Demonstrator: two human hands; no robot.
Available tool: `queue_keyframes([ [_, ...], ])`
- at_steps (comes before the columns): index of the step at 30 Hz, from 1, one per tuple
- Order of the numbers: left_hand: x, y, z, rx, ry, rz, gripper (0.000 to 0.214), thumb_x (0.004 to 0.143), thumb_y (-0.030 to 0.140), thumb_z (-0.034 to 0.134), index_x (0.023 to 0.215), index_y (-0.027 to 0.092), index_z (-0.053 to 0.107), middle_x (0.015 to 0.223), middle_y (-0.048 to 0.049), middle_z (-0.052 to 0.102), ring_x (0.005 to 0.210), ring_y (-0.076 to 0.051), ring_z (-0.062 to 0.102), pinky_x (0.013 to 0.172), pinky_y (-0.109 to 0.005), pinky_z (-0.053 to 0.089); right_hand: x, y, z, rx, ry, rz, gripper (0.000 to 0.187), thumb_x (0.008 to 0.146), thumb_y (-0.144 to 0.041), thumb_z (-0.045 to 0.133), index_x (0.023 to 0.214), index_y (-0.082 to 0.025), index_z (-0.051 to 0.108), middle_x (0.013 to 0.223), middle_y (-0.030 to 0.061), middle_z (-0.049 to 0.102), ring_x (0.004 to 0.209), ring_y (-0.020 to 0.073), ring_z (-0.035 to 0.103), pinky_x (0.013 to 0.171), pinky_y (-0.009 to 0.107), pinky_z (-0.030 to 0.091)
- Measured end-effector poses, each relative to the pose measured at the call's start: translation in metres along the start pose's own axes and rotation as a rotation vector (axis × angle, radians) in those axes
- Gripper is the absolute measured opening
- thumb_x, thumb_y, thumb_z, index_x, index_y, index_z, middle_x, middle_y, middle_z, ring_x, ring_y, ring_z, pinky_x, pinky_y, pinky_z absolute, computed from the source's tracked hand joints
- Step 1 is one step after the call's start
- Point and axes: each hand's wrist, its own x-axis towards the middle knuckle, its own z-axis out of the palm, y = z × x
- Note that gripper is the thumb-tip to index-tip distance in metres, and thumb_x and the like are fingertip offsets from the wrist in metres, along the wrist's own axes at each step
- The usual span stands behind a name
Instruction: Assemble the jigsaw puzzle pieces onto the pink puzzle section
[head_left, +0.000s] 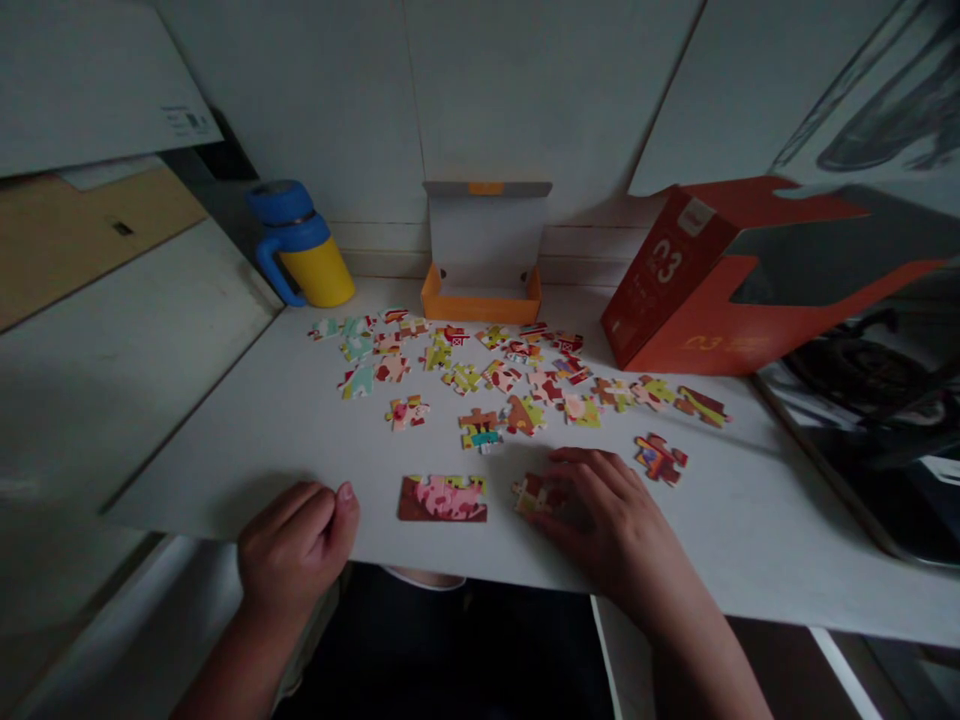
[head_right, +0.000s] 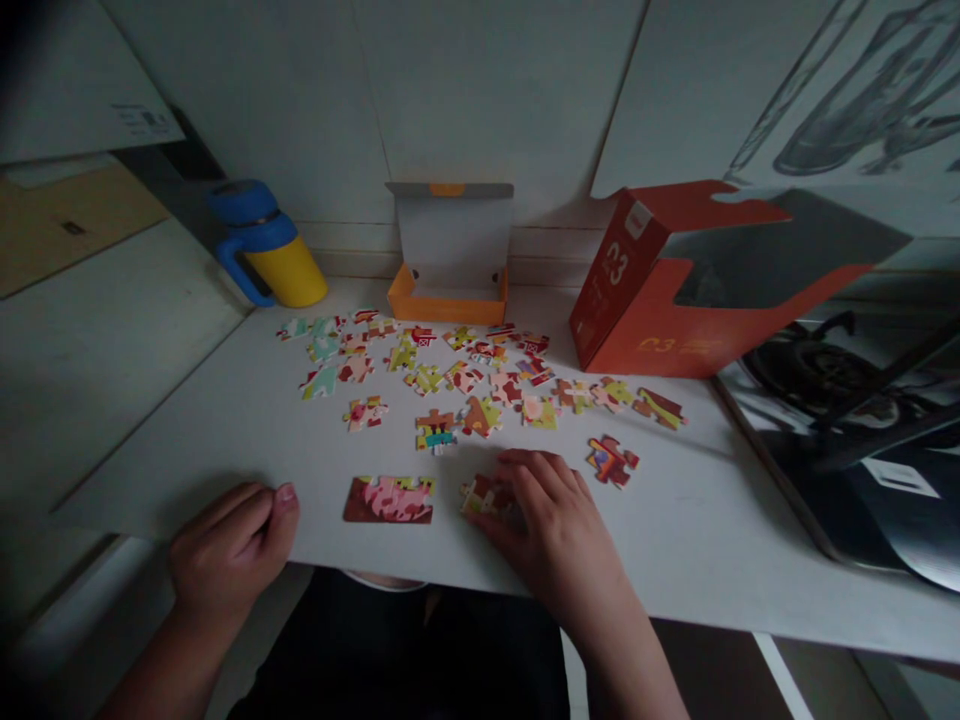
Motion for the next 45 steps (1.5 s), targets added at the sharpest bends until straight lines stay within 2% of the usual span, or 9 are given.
queue_keyframes([
  [4,0.001,0.001,0.0,-0.006,0.011,0.002,0.045,0.094,0.008,0.071,0.067,0.024,0.04,0.061,0.0042,0.042,0.057,-0.015,0.042,0.059,-0.037,0.033,0.0,0.002,0.003,-0.069,0.052,0.04,0.034,0.103,-0.042,0.073,0.129,-0.022,0.066,0.13,0.013,0.071,0.12,0.0326,0.063,0.1,0.05,0.055],
  [11,0.003,0.003,-0.001,-0.009,0.01,0.001,0.045,0.094,0.007,0.071,0.067,0.023,0.038,0.061,0.0044,0.04,0.056,-0.014,0.041,0.058,-0.036,0.031,0.001,-0.001,0.0,-0.115,-0.012,0.034,0.048,0.094,-0.057,0.081,0.127,-0.025,0.071,0.129,0.013,0.071,0.118,0.0353,0.063,0.1,0.054,0.054],
  [20,0.004,0.004,-0.001,0.009,0.01,-0.004,0.044,0.094,0.009,0.071,0.066,0.023,0.04,0.06,0.0039,0.043,0.056,-0.014,0.042,0.058,-0.036,0.032,0.003,-0.003,-0.002,-0.108,-0.044,0.053,0.036,0.096,-0.045,0.081,0.127,-0.027,0.074,0.131,0.0128,0.072,0.118,0.0347,0.064,0.098,0.054,0.055],
  [31,0.002,0.002,0.001,0.007,0.006,0.004,0.044,0.094,0.007,0.071,0.068,0.024,0.04,0.061,0.0041,0.042,0.057,-0.015,0.042,0.059,-0.037,0.033,0.003,-0.002,0.0,-0.094,-0.038,0.065,0.031,0.102,-0.042,0.074,0.127,-0.025,0.073,0.132,0.0118,0.071,0.118,0.0327,0.064,0.1,0.053,0.054],
  [36,0.003,0.003,0.0,-0.004,0.014,0.004,0.045,0.094,0.007,0.071,0.067,0.024,0.039,0.06,0.0044,0.041,0.056,-0.015,0.041,0.058,-0.037,0.032,0.004,0.0,0.004,-0.156,0.044,0.11,0.033,0.103,-0.033,0.067,0.135,-0.025,0.068,0.132,0.0131,0.07,0.119,0.0347,0.064,0.1,0.055,0.055],
  [40,0.001,0.002,0.0,-0.007,0.022,-0.008,0.045,0.093,0.008,0.072,0.066,0.024,0.04,0.06,0.0043,0.041,0.056,-0.015,0.042,0.059,-0.036,0.033,0.002,-0.001,0.007,-0.339,0.167,0.273,0.037,0.099,-0.026,0.063,0.136,-0.025,0.066,0.134,0.0149,0.069,0.12,0.042,0.061,0.097,0.064,0.054],
  [42,-0.001,0.001,0.001,-0.001,0.029,-0.013,0.044,0.093,0.008,0.072,0.067,0.024,0.04,0.06,0.0041,0.043,0.057,-0.015,0.043,0.059,-0.036,0.033,0.001,-0.001,0.008,-0.386,0.218,0.329,0.038,0.099,-0.025,0.061,0.136,-0.025,0.066,0.133,0.0159,0.069,0.123,0.0444,0.059,0.094,0.065,0.055],
  [45,-0.002,0.0,0.001,-0.003,0.035,-0.012,0.044,0.094,0.009,0.072,0.067,0.024,0.041,0.06,0.0038,0.044,0.057,-0.015,0.044,0.06,-0.036,0.034,-0.001,0.005,0.005,-0.369,0.256,0.308,0.033,0.101,-0.024,0.058,0.132,-0.025,0.068,0.128,0.016,0.07,0.123,0.0424,0.06,0.095,0.063,0.054],
])
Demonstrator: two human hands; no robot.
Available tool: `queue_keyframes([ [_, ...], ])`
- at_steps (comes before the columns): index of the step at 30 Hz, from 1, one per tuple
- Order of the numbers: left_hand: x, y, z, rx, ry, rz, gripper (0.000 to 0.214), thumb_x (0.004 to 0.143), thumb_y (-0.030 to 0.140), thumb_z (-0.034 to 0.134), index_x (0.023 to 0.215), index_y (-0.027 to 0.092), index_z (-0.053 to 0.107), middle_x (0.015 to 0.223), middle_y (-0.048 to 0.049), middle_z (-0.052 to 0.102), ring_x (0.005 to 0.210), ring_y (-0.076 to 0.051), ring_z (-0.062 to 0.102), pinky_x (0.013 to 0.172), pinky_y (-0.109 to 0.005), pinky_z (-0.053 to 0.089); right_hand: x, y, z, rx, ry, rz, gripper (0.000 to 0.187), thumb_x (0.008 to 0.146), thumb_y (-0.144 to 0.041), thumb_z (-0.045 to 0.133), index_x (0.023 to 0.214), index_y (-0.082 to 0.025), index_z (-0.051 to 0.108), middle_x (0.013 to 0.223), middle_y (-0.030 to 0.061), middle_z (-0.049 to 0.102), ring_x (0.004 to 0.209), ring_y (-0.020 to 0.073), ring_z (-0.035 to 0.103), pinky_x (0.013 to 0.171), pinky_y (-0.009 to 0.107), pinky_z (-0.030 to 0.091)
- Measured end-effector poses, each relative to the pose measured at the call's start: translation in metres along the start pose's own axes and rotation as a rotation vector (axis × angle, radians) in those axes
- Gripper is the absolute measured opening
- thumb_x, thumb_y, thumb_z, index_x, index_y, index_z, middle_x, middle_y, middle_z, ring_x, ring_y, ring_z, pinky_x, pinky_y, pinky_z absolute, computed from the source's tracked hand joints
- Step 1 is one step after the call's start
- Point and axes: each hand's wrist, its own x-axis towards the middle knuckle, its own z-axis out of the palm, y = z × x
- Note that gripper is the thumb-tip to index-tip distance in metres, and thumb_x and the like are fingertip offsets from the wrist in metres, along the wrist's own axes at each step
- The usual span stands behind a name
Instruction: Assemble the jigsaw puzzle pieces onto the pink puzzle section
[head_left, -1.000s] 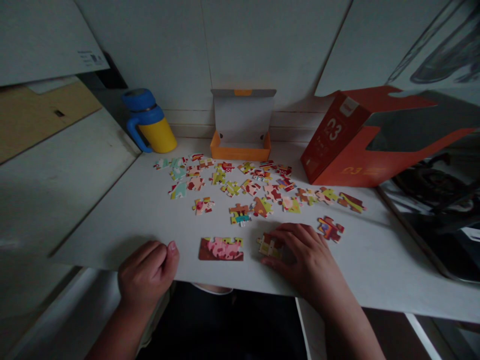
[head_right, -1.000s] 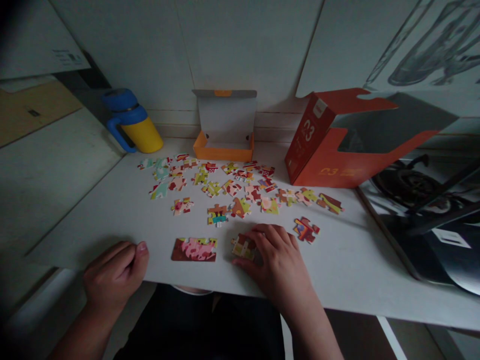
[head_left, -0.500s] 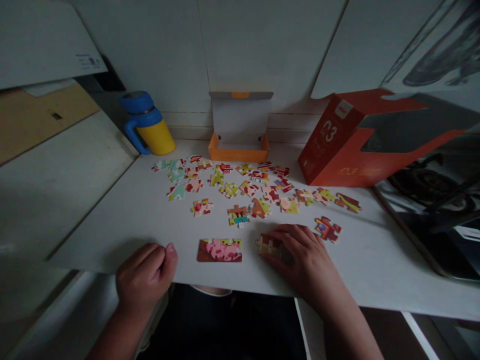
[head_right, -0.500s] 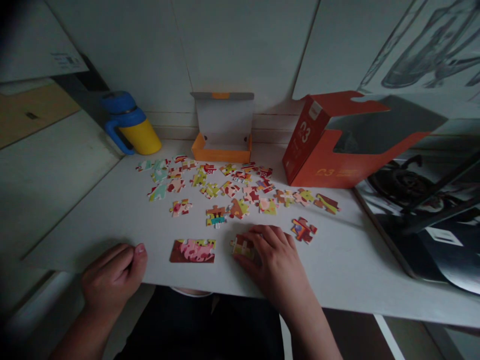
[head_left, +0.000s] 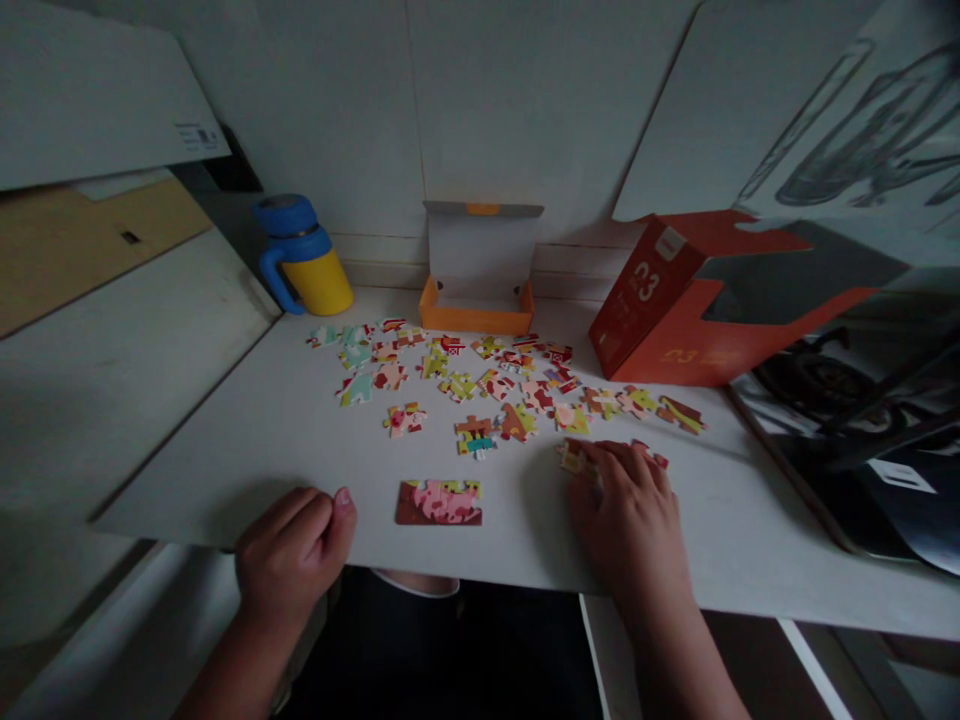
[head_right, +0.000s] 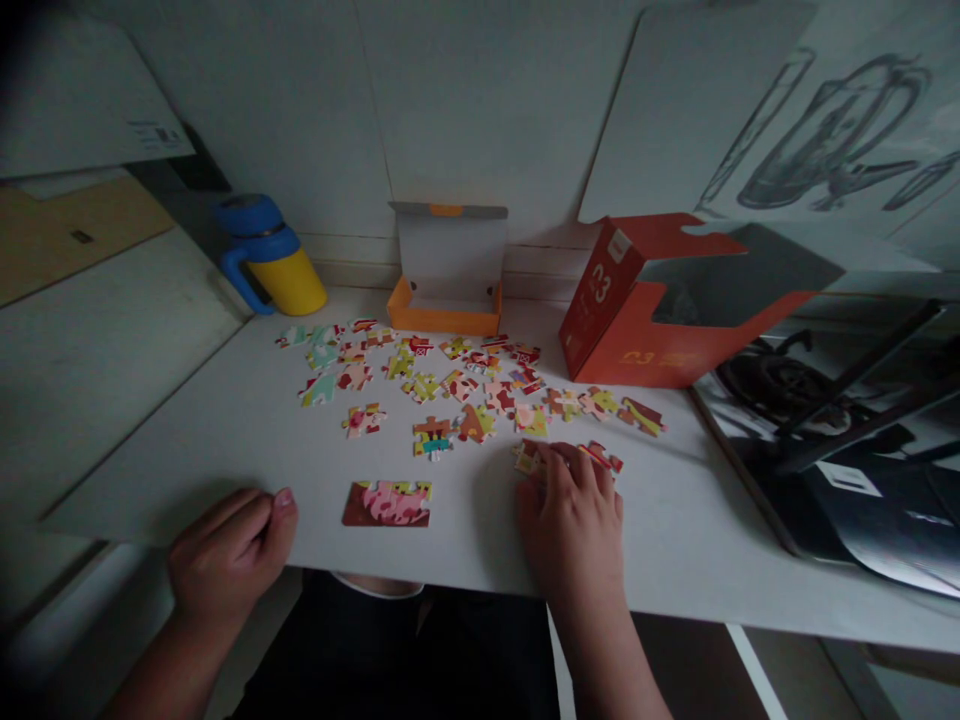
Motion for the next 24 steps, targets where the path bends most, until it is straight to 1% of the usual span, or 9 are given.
queue_keyframes([
  [4,0.0,-0.001,-0.001,-0.017,0.003,0.008,0.044,0.094,0.009,0.071,0.066,0.024,0.04,0.06,0.0039,0.043,0.056,-0.015,0.043,0.06,-0.036,0.034,0.02,0.02,-0.012,-0.034,-0.05,-0.058,0.029,0.105,-0.03,0.053,0.126,-0.02,0.071,0.123,0.0171,0.071,0.109,0.0368,0.065,0.098,0.059,0.054],
  [6,0.0,-0.001,-0.001,-0.022,0.001,0.011,0.045,0.094,0.009,0.071,0.066,0.024,0.039,0.059,0.0039,0.043,0.056,-0.015,0.043,0.059,-0.036,0.034,0.039,0.03,-0.021,-0.103,-0.076,-0.089,0.032,0.106,-0.035,0.054,0.126,-0.018,0.072,0.124,0.0178,0.071,0.108,0.0368,0.065,0.099,0.058,0.053],
  [8,0.0,-0.002,-0.001,-0.016,0.005,0.012,0.045,0.094,0.009,0.071,0.066,0.024,0.04,0.059,0.0038,0.043,0.056,-0.015,0.043,0.059,-0.036,0.034,0.061,0.038,-0.026,-0.161,-0.111,-0.13,0.034,0.105,-0.037,0.056,0.126,-0.018,0.075,0.125,0.0179,0.07,0.114,0.0385,0.064,0.102,0.058,0.052],
  [10,0.0,-0.002,-0.001,-0.001,0.017,0.012,0.044,0.094,0.01,0.072,0.066,0.024,0.04,0.06,0.0037,0.043,0.056,-0.015,0.044,0.059,-0.036,0.034,0.081,0.043,-0.024,-0.191,-0.164,-0.142,0.035,0.104,-0.04,0.059,0.124,-0.018,0.077,0.123,0.0191,0.07,0.113,0.0392,0.064,0.098,0.058,0.053],
  [12,-0.001,-0.002,0.0,0.01,0.027,0.012,0.044,0.094,0.01,0.072,0.067,0.024,0.041,0.06,0.0037,0.044,0.056,-0.015,0.044,0.059,-0.036,0.033,0.094,0.045,-0.015,-0.189,-0.215,-0.146,0.037,0.103,-0.047,0.063,0.121,-0.019,0.079,0.121,0.0192,0.07,0.11,0.0388,0.065,0.093,0.056,0.053],
  [16,0.0,0.0,0.0,0.0,0.0,-0.002,0.043,0.094,0.009,0.071,0.066,0.024,0.041,0.06,0.0036,0.044,0.056,-0.015,0.045,0.059,-0.036,0.035,0.099,0.047,0.007,-0.157,-0.256,-0.178,0.035,0.101,-0.047,0.066,0.12,-0.02,0.078,0.121,0.0178,0.071,0.11,0.0367,0.064,0.093,0.052,0.053],
  [20,0.001,0.002,0.0,-0.003,-0.022,-0.021,0.043,0.095,0.01,0.069,0.065,0.023,0.041,0.06,0.0031,0.044,0.056,-0.015,0.044,0.059,-0.036,0.035,0.095,0.052,0.017,-0.199,-0.263,-0.19,0.033,0.101,-0.052,0.065,0.106,-0.021,0.076,0.121,0.0171,0.068,0.111,0.038,0.062,0.088,0.051,0.053],
  [21,0.001,0.002,0.0,0.0,-0.026,-0.025,0.043,0.095,0.01,0.069,0.065,0.023,0.041,0.06,0.003,0.045,0.056,-0.015,0.044,0.059,-0.036,0.035,0.094,0.054,0.018,-0.197,-0.274,-0.194,0.034,0.101,-0.053,0.064,0.105,-0.021,0.075,0.121,0.0174,0.068,0.112,0.0385,0.062,0.088,0.051,0.053],
  [24,0.002,0.003,-0.001,0.018,-0.033,-0.022,0.043,0.095,0.01,0.069,0.065,0.023,0.041,0.06,0.0029,0.045,0.057,-0.015,0.045,0.06,-0.036,0.035,0.093,0.059,0.022,-0.161,-0.305,-0.207,0.038,0.102,-0.052,0.063,0.119,-0.02,0.073,0.126,0.019,0.066,0.119,0.04,0.06,0.092,0.051,0.052],
])
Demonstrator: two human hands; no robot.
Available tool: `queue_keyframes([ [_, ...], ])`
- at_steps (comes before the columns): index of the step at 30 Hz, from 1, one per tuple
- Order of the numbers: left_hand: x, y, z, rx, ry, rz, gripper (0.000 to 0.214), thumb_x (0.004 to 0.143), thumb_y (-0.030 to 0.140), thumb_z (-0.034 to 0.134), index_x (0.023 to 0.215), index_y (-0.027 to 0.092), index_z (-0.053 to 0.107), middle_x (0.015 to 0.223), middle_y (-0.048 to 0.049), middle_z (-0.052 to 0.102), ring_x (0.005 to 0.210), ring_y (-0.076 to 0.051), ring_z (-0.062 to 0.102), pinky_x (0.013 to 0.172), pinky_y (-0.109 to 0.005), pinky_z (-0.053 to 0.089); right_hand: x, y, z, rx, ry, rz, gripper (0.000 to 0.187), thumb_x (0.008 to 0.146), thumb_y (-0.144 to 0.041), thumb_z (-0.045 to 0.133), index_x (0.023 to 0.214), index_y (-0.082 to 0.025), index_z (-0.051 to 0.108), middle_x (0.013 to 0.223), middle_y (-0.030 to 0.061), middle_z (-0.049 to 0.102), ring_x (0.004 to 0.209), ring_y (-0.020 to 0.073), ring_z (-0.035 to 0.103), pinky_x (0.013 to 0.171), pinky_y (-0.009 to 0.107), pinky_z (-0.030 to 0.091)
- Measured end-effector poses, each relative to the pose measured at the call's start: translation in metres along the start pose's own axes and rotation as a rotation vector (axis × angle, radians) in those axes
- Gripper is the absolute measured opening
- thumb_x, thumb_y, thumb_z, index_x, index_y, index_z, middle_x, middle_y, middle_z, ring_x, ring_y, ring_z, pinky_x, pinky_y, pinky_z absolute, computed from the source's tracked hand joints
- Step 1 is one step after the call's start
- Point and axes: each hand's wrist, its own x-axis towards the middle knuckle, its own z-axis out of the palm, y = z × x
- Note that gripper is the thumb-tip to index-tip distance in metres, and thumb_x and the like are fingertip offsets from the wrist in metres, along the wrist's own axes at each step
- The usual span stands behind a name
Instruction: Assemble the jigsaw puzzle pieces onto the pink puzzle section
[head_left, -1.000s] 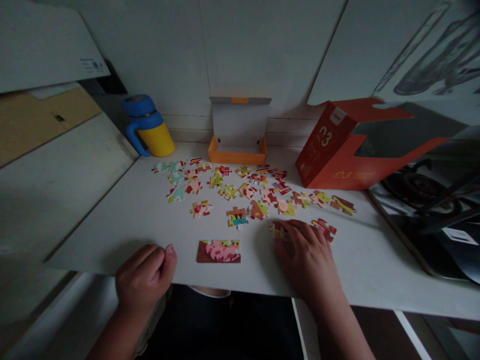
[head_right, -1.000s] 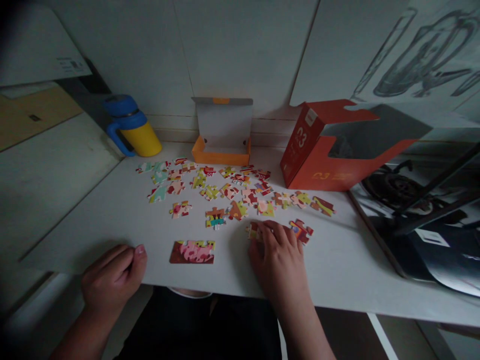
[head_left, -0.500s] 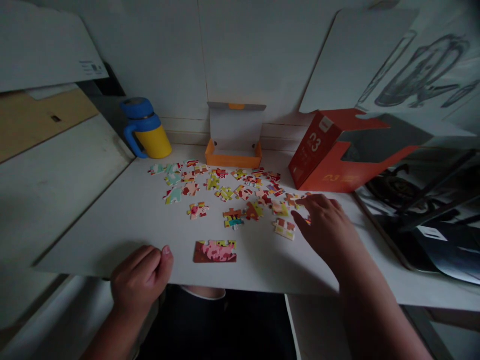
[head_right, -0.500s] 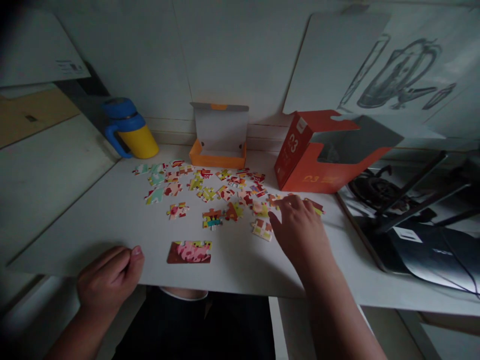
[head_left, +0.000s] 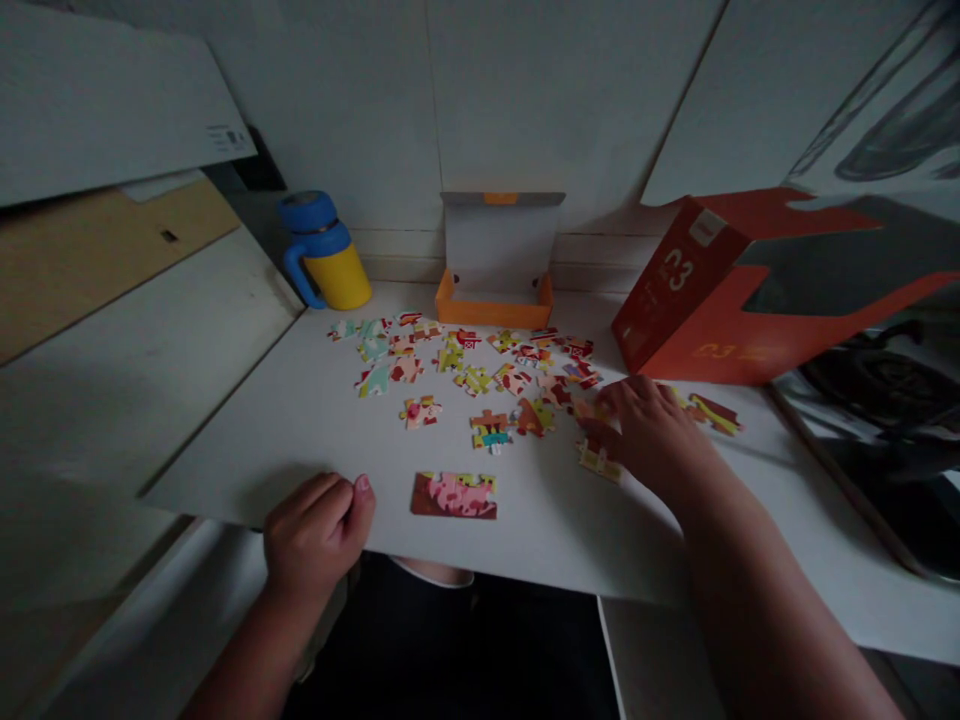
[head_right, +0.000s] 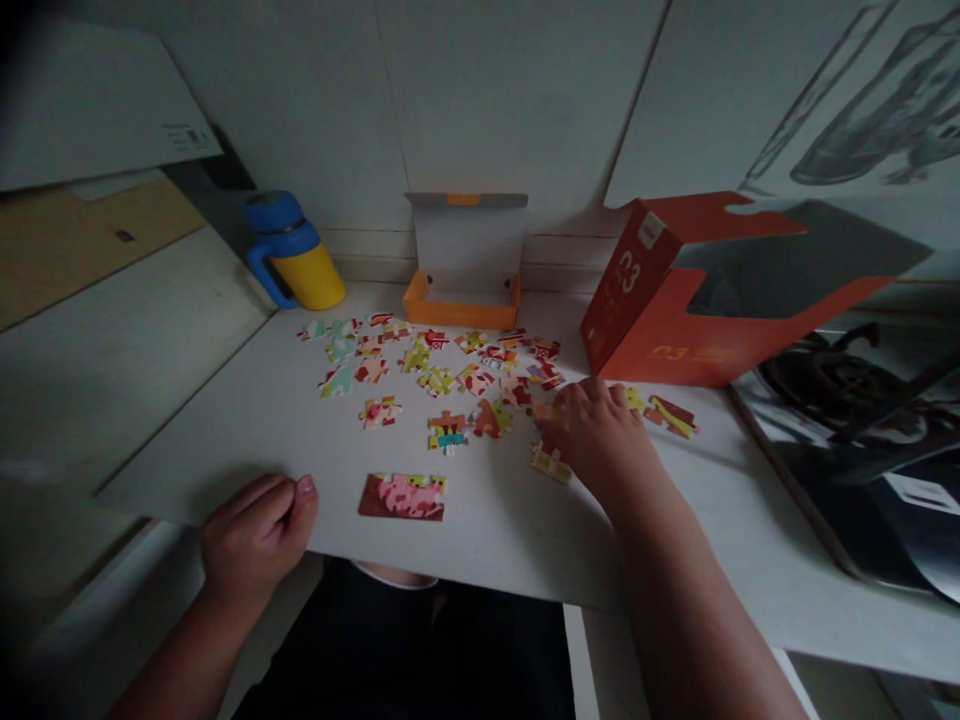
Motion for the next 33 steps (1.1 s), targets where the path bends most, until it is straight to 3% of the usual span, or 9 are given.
queue_keyframes([
  [4,0.002,0.001,-0.001,-0.008,-0.015,0.005,0.044,0.096,0.01,0.069,0.064,0.023,0.042,0.06,0.003,0.045,0.057,-0.015,0.046,0.06,-0.036,0.036,0.0,0.002,0.003,0.062,0.013,0.049,0.041,0.101,-0.052,0.064,0.129,-0.022,0.071,0.133,0.0177,0.065,0.125,0.0407,0.059,0.1,0.054,0.05],
  [12,0.003,0.001,0.0,0.002,-0.007,0.009,0.044,0.096,0.011,0.069,0.064,0.023,0.041,0.061,0.0032,0.045,0.057,-0.015,0.045,0.06,-0.036,0.035,0.005,0.002,0.001,0.073,-0.04,0.146,0.046,0.089,-0.065,0.076,0.102,-0.02,0.074,0.126,0.0176,0.064,0.115,0.0388,0.06,0.097,0.051,0.05],
  [21,0.002,-0.001,0.001,0.012,-0.017,0.023,0.045,0.098,0.011,0.069,0.066,0.024,0.041,0.062,0.0032,0.043,0.059,-0.015,0.044,0.061,-0.037,0.035,0.002,0.008,0.015,0.115,0.048,0.132,0.045,0.085,-0.063,0.08,0.092,-0.02,0.072,0.117,0.018,0.064,0.109,0.0365,0.06,0.1,0.048,0.049],
  [28,0.003,0.0,0.0,0.004,-0.011,0.024,0.045,0.097,0.012,0.069,0.066,0.024,0.04,0.062,0.0034,0.043,0.059,-0.015,0.044,0.061,-0.037,0.035,0.004,0.002,0.007,0.214,0.057,0.13,0.048,0.088,-0.057,0.08,0.114,-0.018,0.076,0.121,0.0179,0.067,0.115,0.0382,0.062,0.105,0.051,0.049],
  [33,0.0,-0.002,0.001,0.003,-0.014,0.011,0.045,0.097,0.012,0.07,0.066,0.023,0.04,0.063,0.0034,0.043,0.059,-0.015,0.044,0.061,-0.037,0.035,0.006,0.001,0.002,0.284,0.044,0.132,0.046,0.085,-0.058,0.08,0.107,-0.018,0.075,0.118,0.0169,0.067,0.112,0.0353,0.064,0.102,0.048,0.05],
])
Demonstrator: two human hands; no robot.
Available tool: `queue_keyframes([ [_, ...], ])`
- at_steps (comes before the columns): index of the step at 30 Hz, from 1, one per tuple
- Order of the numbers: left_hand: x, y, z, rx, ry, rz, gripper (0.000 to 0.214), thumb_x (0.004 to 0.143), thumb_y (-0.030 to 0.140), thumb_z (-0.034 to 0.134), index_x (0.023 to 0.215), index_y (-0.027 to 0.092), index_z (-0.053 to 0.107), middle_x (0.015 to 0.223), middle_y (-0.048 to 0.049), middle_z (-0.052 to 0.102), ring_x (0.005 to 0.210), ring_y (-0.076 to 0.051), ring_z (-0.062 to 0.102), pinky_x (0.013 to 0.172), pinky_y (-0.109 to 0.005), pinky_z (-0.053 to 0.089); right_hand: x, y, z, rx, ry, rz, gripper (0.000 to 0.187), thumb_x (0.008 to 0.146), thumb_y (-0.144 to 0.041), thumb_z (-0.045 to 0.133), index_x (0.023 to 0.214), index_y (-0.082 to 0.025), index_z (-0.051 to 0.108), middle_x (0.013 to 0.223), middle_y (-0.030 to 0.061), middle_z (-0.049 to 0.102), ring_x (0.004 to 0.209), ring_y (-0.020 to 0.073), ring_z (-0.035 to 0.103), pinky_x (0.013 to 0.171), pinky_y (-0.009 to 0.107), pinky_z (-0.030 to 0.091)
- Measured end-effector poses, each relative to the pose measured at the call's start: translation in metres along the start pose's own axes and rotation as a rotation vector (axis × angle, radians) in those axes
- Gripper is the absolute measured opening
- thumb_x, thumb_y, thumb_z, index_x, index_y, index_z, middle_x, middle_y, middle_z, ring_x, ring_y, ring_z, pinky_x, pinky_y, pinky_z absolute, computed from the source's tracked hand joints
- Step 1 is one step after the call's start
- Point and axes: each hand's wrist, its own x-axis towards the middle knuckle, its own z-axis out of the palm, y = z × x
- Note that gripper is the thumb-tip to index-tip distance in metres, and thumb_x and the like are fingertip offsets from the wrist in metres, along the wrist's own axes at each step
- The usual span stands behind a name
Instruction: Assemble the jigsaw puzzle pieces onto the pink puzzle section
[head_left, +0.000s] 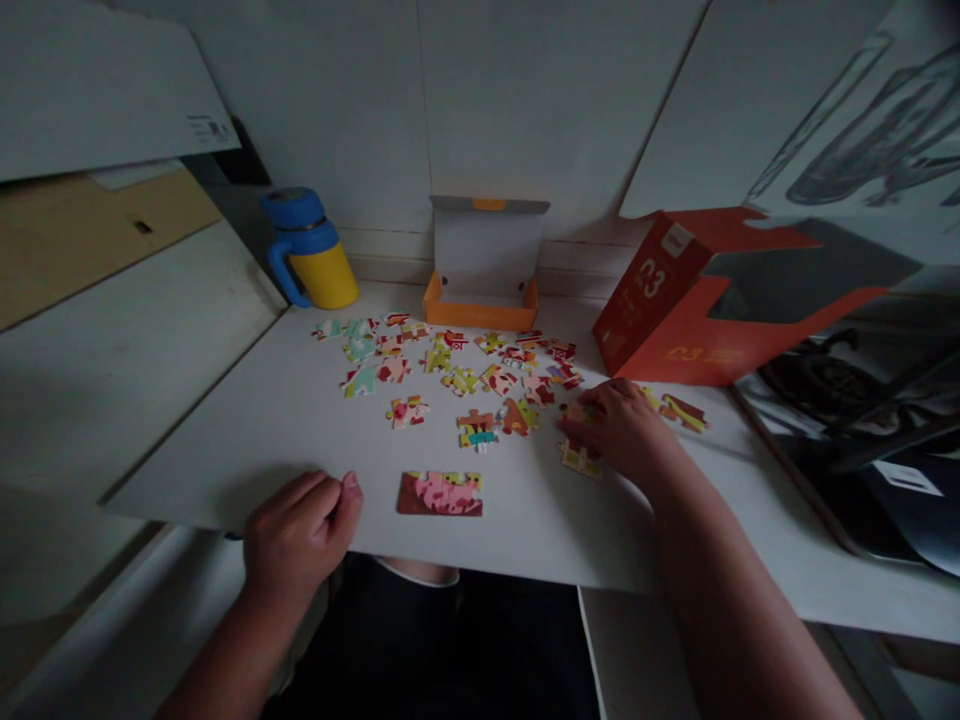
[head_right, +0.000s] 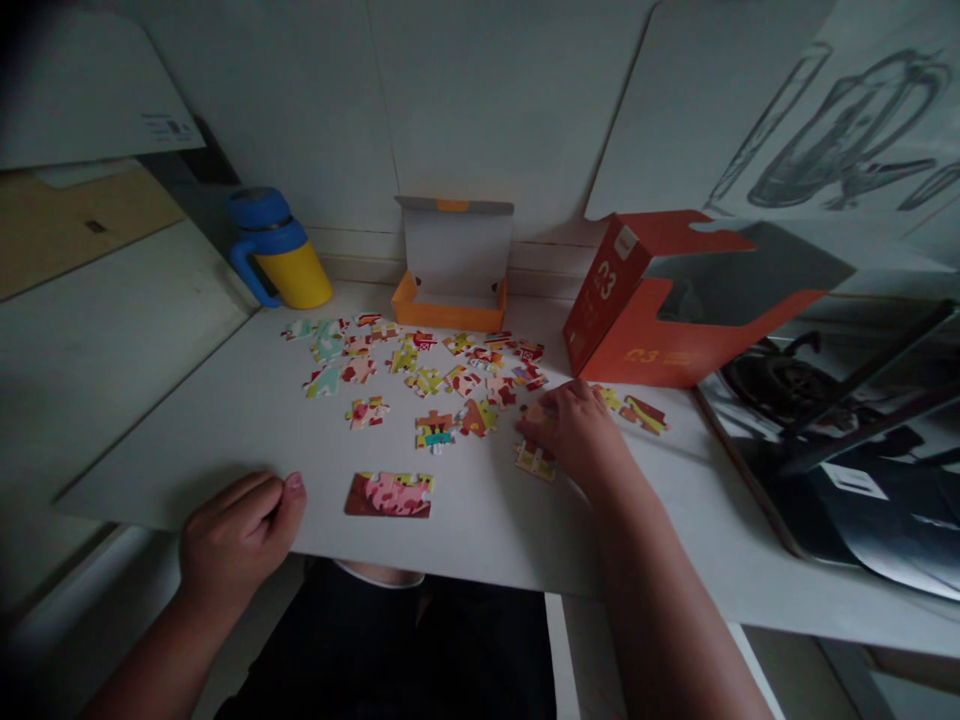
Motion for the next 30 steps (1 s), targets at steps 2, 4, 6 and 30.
queue_keyframes([
  [2,-0.001,-0.001,0.001,0.003,0.0,-0.001,0.045,0.097,0.013,0.07,0.066,0.023,0.04,0.063,0.0036,0.042,0.059,-0.015,0.044,0.061,-0.037,0.035,0.001,-0.004,-0.003,0.053,-0.004,0.049,0.044,0.082,-0.057,0.082,0.103,-0.019,0.071,0.113,0.0146,0.069,0.104,0.0323,0.066,0.094,0.044,0.052],
  [4,-0.001,-0.002,0.002,0.005,0.001,0.001,0.045,0.097,0.013,0.071,0.066,0.023,0.04,0.063,0.0035,0.043,0.059,-0.015,0.044,0.061,-0.037,0.035,0.001,-0.009,-0.007,0.117,-0.022,0.099,0.035,0.085,-0.052,0.077,0.099,-0.022,0.067,0.1,0.0098,0.071,0.089,0.0272,0.067,0.081,0.039,0.051],
  [6,-0.001,-0.002,0.002,0.01,0.006,0.006,0.045,0.097,0.013,0.071,0.066,0.023,0.04,0.062,0.0035,0.043,0.059,-0.015,0.045,0.061,-0.037,0.034,0.001,-0.014,-0.009,0.183,-0.013,0.148,0.026,0.09,-0.048,0.07,0.098,-0.023,0.065,0.087,0.0057,0.07,0.076,0.0226,0.064,0.069,0.034,0.046],
  [30,0.0,0.002,0.001,-0.006,0.068,-0.017,0.045,0.097,0.011,0.068,0.064,0.024,0.04,0.06,0.0035,0.043,0.057,-0.015,0.044,0.059,-0.037,0.034,0.002,-0.108,0.008,0.833,-0.231,0.011,0.031,0.085,-0.051,0.08,0.097,-0.023,0.073,0.091,0.0049,0.079,0.078,0.0192,0.07,0.071,0.031,0.051],
])
